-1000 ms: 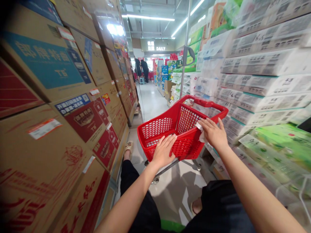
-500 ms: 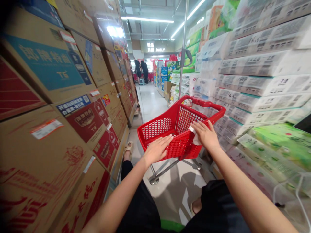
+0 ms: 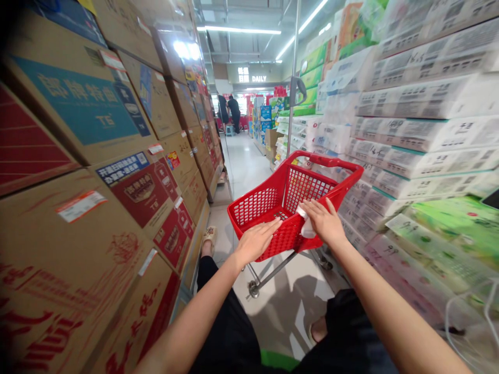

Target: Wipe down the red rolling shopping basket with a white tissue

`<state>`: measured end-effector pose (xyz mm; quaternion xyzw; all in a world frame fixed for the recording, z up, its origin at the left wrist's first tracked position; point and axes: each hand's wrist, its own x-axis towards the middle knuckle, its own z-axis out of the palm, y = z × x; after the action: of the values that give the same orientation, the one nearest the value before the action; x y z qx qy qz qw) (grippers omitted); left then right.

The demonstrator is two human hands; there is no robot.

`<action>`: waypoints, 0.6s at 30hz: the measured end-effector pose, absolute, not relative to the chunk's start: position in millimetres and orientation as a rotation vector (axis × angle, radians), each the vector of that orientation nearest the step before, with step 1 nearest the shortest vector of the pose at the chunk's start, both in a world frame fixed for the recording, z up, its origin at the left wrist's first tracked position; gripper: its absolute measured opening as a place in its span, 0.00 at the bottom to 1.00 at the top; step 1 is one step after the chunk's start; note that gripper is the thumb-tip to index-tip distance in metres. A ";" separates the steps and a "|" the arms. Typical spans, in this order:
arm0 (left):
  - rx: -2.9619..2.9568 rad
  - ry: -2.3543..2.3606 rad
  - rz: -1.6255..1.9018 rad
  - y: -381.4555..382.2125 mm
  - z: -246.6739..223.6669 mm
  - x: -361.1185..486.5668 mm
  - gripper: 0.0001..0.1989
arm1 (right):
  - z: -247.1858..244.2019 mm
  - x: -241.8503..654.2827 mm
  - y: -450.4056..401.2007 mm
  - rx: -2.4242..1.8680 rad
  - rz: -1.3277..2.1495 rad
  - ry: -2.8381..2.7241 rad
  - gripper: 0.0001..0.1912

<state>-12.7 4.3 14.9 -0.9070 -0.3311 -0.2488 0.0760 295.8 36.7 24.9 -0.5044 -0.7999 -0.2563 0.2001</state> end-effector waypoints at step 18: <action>-2.625 -1.194 -0.695 -13.9 9.6 12.7 0.32 | 27.6 306.5 27.7 -1.496 -0.650 -2.100 0.25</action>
<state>12.7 -13.9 9.6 -0.8815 -0.4011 -0.2333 0.0875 306.5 27.7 27.6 -0.5463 -0.7668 -0.2375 0.2390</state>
